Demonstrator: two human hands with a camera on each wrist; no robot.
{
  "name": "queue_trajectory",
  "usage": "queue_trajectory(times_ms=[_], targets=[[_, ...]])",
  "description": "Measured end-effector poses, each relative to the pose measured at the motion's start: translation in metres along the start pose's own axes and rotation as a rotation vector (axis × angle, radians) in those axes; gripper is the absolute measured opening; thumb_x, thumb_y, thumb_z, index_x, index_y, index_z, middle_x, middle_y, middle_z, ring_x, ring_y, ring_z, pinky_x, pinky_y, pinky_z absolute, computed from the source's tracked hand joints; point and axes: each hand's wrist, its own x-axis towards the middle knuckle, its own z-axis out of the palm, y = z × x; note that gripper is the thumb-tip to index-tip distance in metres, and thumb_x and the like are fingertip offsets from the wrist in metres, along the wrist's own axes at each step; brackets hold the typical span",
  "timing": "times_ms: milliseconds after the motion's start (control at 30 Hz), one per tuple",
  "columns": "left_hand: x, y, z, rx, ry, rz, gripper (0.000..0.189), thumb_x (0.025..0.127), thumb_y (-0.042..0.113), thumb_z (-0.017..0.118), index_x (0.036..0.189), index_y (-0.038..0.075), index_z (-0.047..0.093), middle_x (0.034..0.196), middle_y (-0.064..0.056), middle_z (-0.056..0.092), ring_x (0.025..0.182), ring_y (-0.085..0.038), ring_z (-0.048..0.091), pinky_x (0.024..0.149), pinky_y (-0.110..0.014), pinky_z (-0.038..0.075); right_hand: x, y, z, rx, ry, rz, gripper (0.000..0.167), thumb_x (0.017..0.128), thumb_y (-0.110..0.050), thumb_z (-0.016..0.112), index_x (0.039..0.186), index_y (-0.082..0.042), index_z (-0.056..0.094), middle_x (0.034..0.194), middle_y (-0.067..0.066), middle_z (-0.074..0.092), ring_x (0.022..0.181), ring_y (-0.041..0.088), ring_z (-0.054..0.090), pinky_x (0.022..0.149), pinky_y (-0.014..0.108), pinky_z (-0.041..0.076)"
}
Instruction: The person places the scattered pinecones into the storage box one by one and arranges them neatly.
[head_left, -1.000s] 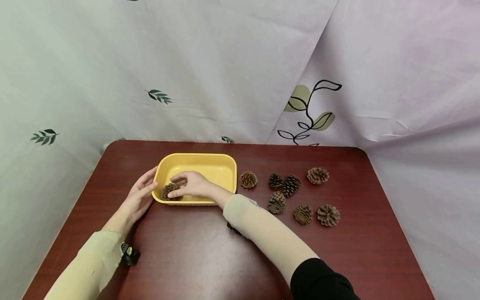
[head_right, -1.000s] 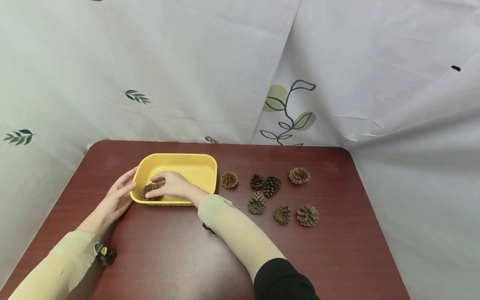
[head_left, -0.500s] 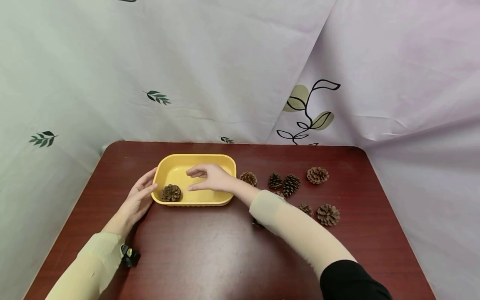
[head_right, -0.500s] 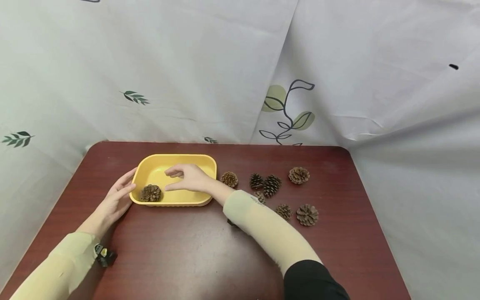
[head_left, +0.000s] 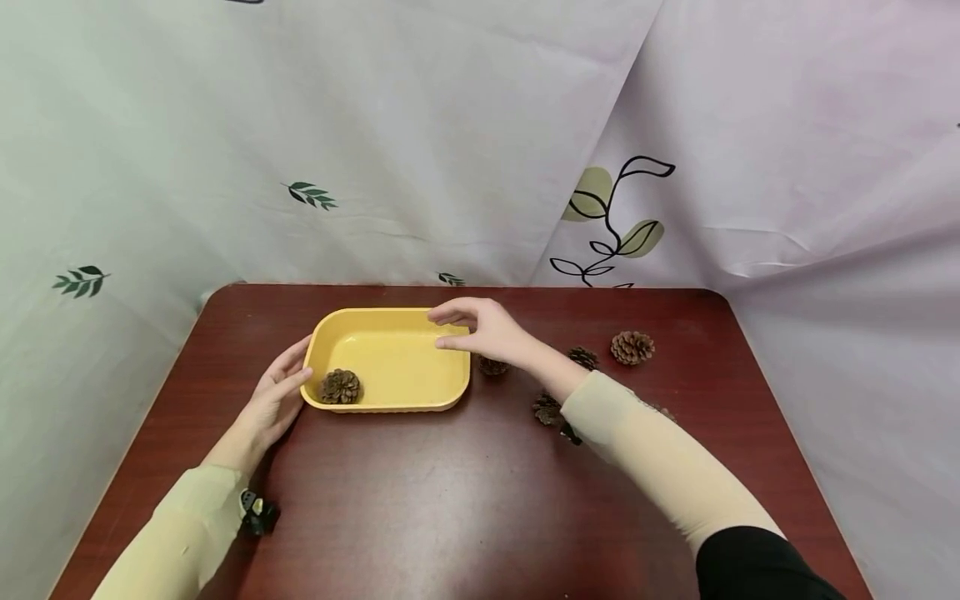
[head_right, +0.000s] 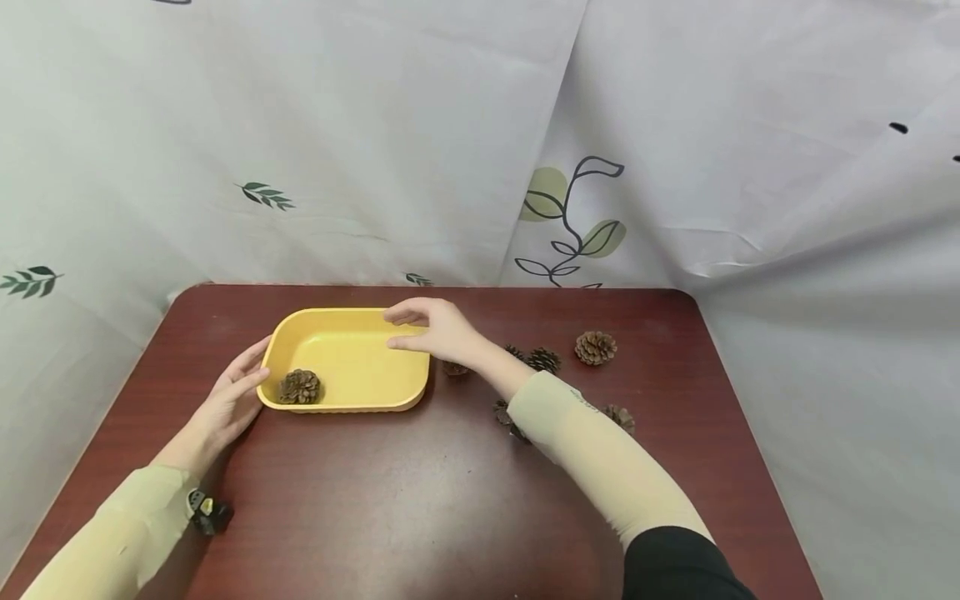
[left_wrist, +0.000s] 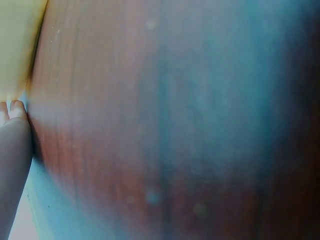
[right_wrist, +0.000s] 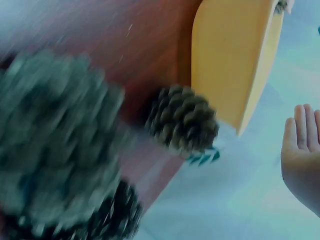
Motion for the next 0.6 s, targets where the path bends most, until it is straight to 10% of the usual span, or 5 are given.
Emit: queue_trajectory(times_ms=[600], targets=[[-0.001,0.0,0.0,0.02,0.01,-0.015,0.052,0.11,-0.005,0.042,0.153,0.02,0.054,0.147,0.014,0.063,0.132,0.0,0.061,0.101,-0.018,0.054,-0.046,0.048,-0.039,-0.067,0.071,0.085,0.047,0.088,-0.004,0.085,0.133,0.002,0.07,0.134,0.019,0.073,0.127,0.035,0.068,0.115,0.044,0.051]])
